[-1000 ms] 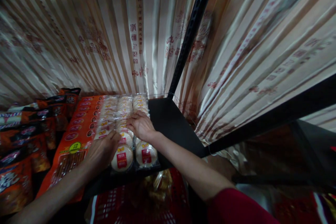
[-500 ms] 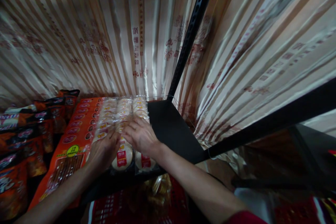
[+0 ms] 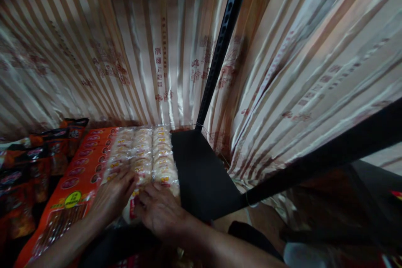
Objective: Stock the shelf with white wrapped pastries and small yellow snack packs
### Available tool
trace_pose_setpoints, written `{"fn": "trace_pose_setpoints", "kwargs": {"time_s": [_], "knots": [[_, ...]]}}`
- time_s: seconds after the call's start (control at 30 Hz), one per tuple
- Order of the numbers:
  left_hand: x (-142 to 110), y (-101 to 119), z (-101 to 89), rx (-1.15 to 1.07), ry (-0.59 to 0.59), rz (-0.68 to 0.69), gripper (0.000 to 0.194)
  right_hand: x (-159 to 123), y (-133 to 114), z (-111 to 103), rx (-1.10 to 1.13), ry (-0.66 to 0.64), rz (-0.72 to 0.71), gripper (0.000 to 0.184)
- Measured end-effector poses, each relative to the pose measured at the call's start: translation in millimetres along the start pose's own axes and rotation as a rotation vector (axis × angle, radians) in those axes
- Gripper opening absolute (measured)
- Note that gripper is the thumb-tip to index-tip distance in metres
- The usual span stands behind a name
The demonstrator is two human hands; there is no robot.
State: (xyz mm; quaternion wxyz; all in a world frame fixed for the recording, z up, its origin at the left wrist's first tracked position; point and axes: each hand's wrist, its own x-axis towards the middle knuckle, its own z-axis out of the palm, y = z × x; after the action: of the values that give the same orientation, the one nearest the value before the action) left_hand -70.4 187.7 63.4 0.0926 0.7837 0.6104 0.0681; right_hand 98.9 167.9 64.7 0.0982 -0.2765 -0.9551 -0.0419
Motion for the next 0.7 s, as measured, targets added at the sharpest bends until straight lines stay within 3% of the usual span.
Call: {"fn": "trace_pose_setpoints", "kwargs": {"time_s": [0.2, 0.33, 0.43, 0.53, 0.7], "knots": [[-1.4, -7.9, 1.0, -0.068, -0.016, 0.010, 0.027, -1.9, 4.3, 2.2, 0.052, 0.038, -0.057, 0.012], [5.8, -6.0, -10.0, -0.100, 0.032, 0.025, 0.027, 0.6, 21.9, 0.3, 0.129, 0.127, -0.045, 0.017], [21.1, 0.5, -22.4, -0.083, 0.018, -0.019, 0.027, 10.5, 55.7, 0.6, 0.145, 0.247, 0.174, 0.018], [45.4, 5.8, -30.1, -0.109, 0.086, 0.024, 0.025, 24.5, 103.0, 6.1, 0.207, 0.375, 0.465, 0.019], [96.8, 10.5, -33.9, -0.126, 0.196, 0.118, 0.023, 45.8, 172.7, 19.0, 0.245, 0.351, 0.741, 0.021]]}}
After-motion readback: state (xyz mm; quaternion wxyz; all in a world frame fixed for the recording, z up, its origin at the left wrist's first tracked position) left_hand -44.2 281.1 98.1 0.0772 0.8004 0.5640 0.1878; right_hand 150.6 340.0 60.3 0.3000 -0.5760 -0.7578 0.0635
